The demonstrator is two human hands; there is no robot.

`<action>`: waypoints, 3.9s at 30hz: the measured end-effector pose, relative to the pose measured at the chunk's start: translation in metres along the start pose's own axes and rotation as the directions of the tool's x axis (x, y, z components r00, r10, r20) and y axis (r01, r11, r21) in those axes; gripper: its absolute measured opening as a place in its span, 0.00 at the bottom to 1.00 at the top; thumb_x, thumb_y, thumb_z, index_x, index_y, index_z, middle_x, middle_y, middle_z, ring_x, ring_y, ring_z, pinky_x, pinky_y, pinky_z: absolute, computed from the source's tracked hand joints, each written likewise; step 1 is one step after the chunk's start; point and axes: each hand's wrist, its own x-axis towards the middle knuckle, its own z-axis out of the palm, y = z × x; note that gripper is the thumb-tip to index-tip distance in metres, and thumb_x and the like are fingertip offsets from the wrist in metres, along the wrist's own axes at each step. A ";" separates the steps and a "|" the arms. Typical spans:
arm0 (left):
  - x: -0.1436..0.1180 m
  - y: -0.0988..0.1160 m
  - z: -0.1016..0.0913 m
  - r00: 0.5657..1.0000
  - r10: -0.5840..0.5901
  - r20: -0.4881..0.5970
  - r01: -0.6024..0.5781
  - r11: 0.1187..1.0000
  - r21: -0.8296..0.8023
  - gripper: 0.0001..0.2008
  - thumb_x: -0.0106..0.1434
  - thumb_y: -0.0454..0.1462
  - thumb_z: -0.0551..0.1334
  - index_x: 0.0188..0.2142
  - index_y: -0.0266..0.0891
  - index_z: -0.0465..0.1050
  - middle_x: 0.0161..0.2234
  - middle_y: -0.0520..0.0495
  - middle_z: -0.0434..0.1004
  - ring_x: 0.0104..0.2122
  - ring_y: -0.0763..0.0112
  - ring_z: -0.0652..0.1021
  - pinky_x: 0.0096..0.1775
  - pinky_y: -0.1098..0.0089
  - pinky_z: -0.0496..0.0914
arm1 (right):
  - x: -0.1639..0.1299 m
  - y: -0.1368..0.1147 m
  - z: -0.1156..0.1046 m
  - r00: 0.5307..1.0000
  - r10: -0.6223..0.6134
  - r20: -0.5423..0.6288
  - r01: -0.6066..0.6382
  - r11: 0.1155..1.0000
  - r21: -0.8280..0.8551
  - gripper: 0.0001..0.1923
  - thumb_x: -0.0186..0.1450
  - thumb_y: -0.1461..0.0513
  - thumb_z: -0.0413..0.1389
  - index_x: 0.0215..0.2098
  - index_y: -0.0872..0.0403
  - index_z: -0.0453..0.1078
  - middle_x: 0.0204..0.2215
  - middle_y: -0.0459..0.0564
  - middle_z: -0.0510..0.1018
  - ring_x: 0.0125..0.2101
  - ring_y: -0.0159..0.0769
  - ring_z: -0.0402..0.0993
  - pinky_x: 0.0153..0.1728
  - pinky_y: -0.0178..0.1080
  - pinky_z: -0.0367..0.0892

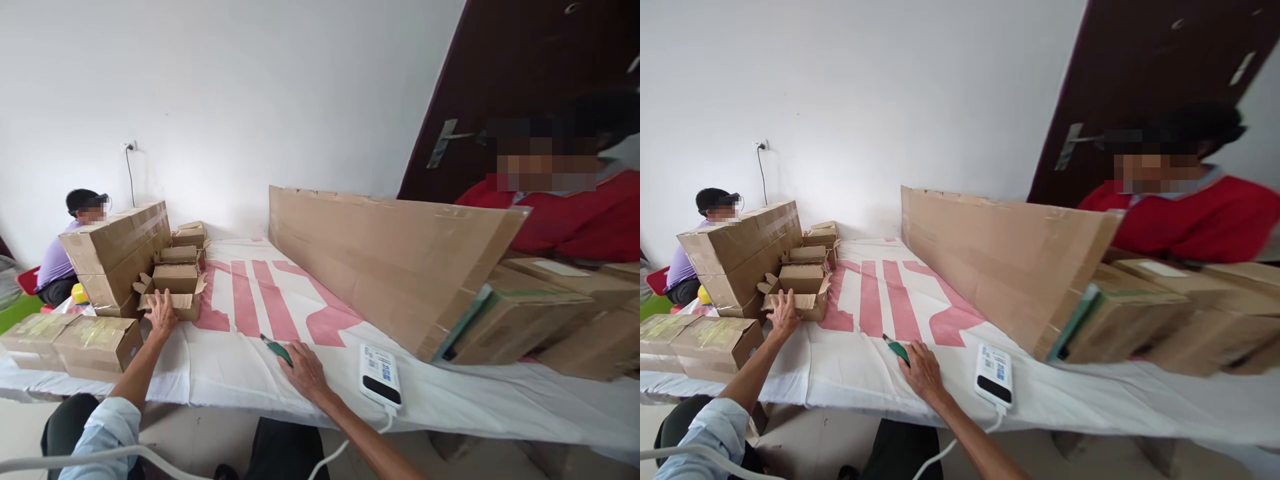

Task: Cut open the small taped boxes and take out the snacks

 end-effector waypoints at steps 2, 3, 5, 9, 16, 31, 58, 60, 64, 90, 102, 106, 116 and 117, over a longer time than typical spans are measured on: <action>-0.006 0.001 -0.001 1.000 -0.005 0.012 0.005 1.000 -0.011 0.46 0.64 0.36 0.69 0.78 0.45 0.55 0.80 0.26 0.48 0.76 0.22 0.52 0.57 0.25 0.70 | -0.003 0.002 0.002 1.000 -0.005 -0.012 0.005 1.000 0.007 0.06 0.73 0.61 0.57 0.44 0.51 0.76 0.42 0.53 0.80 0.45 0.45 0.75 0.46 0.42 0.65; -0.009 0.002 -0.002 1.000 -0.006 0.019 0.007 1.000 -0.017 0.46 0.64 0.35 0.69 0.78 0.46 0.55 0.80 0.27 0.48 0.76 0.22 0.52 0.58 0.24 0.70 | -0.005 0.003 0.004 1.000 -0.010 -0.021 0.010 1.000 0.012 0.06 0.72 0.61 0.56 0.44 0.51 0.76 0.42 0.53 0.80 0.45 0.46 0.75 0.46 0.42 0.65; -0.016 0.001 -0.003 1.000 -0.005 0.029 0.005 1.000 -0.026 0.46 0.63 0.33 0.67 0.79 0.46 0.54 0.80 0.28 0.48 0.77 0.24 0.51 0.58 0.25 0.70 | -0.009 0.007 0.007 0.999 -0.024 -0.035 0.025 0.999 0.025 0.08 0.72 0.60 0.55 0.44 0.50 0.76 0.40 0.53 0.80 0.44 0.47 0.75 0.47 0.43 0.65; -0.032 0.000 -0.006 0.999 0.024 0.030 -0.023 0.999 -0.043 0.46 0.63 0.30 0.64 0.79 0.47 0.55 0.81 0.31 0.47 0.77 0.27 0.50 0.60 0.30 0.70 | -0.015 0.015 0.011 0.998 -0.056 -0.036 0.058 0.997 0.042 0.10 0.73 0.57 0.53 0.42 0.50 0.76 0.38 0.54 0.80 0.42 0.48 0.75 0.46 0.46 0.67; -0.069 -0.014 -0.042 0.963 0.230 -0.139 -0.244 0.965 -0.092 0.33 0.68 0.32 0.62 0.72 0.45 0.64 0.74 0.36 0.63 0.74 0.43 0.60 0.66 0.43 0.69 | -0.019 0.021 0.011 0.997 -0.071 -0.026 0.072 0.996 0.056 0.10 0.74 0.56 0.52 0.41 0.49 0.75 0.38 0.54 0.81 0.41 0.49 0.76 0.44 0.46 0.68; -0.080 -0.160 -0.075 0.991 -0.117 -0.069 0.124 0.987 0.103 0.17 0.75 0.47 0.56 0.48 0.46 0.82 0.58 0.38 0.79 0.62 0.48 0.74 0.62 0.48 0.67 | -0.014 0.014 0.009 0.997 -0.069 -0.046 0.070 0.997 0.013 0.10 0.73 0.57 0.53 0.42 0.49 0.76 0.36 0.53 0.79 0.40 0.48 0.75 0.43 0.44 0.67; -0.098 -0.164 -0.054 0.976 -0.216 0.026 0.189 0.784 -0.592 0.31 0.59 0.58 0.65 0.52 0.39 0.82 0.49 0.36 0.87 0.44 0.48 0.85 0.45 0.56 0.78 | -0.012 0.009 0.002 1.000 -0.020 0.010 0.020 0.999 0.044 0.12 0.74 0.57 0.52 0.42 0.52 0.77 0.38 0.54 0.79 0.43 0.46 0.74 0.46 0.43 0.67; -0.109 -0.147 -0.047 0.986 -0.161 0.033 0.134 0.672 -0.729 0.35 0.55 0.61 0.68 0.51 0.38 0.81 0.48 0.36 0.85 0.40 0.52 0.83 0.41 0.58 0.78 | -0.011 0.008 -0.002 0.999 -0.014 0.036 0.012 0.999 0.049 0.13 0.74 0.57 0.52 0.42 0.52 0.77 0.39 0.54 0.79 0.43 0.46 0.74 0.47 0.43 0.66; -0.124 -0.115 -0.042 0.993 -0.086 0.080 0.111 0.477 -0.872 0.36 0.52 0.61 0.72 0.52 0.39 0.81 0.50 0.36 0.84 0.41 0.54 0.82 0.42 0.59 0.77 | -0.009 0.004 -0.009 0.996 0.009 0.084 -0.014 0.998 0.059 0.13 0.74 0.58 0.52 0.44 0.53 0.78 0.40 0.55 0.80 0.44 0.47 0.74 0.47 0.43 0.66; -0.126 -0.091 -0.060 0.951 -0.054 0.303 0.308 0.165 -0.937 0.40 0.41 0.64 0.79 0.46 0.40 0.86 0.52 0.35 0.87 0.54 0.41 0.82 0.45 0.58 0.77 | 0.035 -0.156 -0.064 0.944 -0.132 0.303 -0.207 0.478 0.853 0.36 0.73 0.45 0.59 0.75 0.45 0.64 0.65 0.57 0.78 0.61 0.52 0.77 0.53 0.48 0.79; -0.129 -0.078 -0.056 0.941 0.084 0.326 0.315 0.127 -0.941 0.34 0.45 0.60 0.79 0.45 0.42 0.85 0.49 0.39 0.86 0.48 0.50 0.83 0.46 0.58 0.76 | 0.019 -0.138 -0.055 0.965 -0.009 0.264 -0.217 0.538 0.814 0.29 0.73 0.45 0.55 0.65 0.51 0.71 0.54 0.57 0.83 0.52 0.48 0.81 0.49 0.44 0.80; -0.128 -0.075 -0.059 0.938 0.072 0.338 0.328 0.125 -0.936 0.31 0.46 0.56 0.80 0.45 0.43 0.85 0.49 0.39 0.87 0.48 0.50 0.83 0.47 0.58 0.76 | 0.017 -0.139 -0.052 0.970 0.000 0.243 -0.203 0.550 0.810 0.28 0.73 0.46 0.54 0.65 0.50 0.72 0.57 0.58 0.82 0.55 0.48 0.81 0.50 0.45 0.80; -0.122 -0.064 -0.059 0.951 0.006 0.310 0.305 0.160 -0.939 0.25 0.46 0.54 0.77 0.38 0.41 0.84 0.38 0.44 0.85 0.40 0.57 0.82 0.41 0.62 0.73 | 0.015 -0.139 -0.048 0.972 0.019 0.236 -0.202 0.583 0.787 0.26 0.73 0.46 0.54 0.63 0.50 0.74 0.58 0.57 0.82 0.54 0.47 0.80 0.49 0.43 0.80; -0.122 -0.064 -0.059 0.952 0.005 0.308 0.303 0.160 -0.940 0.25 0.46 0.54 0.78 0.38 0.41 0.84 0.36 0.45 0.85 0.38 0.58 0.82 0.41 0.62 0.72 | 0.015 -0.139 -0.047 0.972 0.027 0.234 -0.206 0.579 0.789 0.26 0.73 0.46 0.55 0.62 0.50 0.74 0.56 0.57 0.82 0.53 0.47 0.80 0.49 0.43 0.80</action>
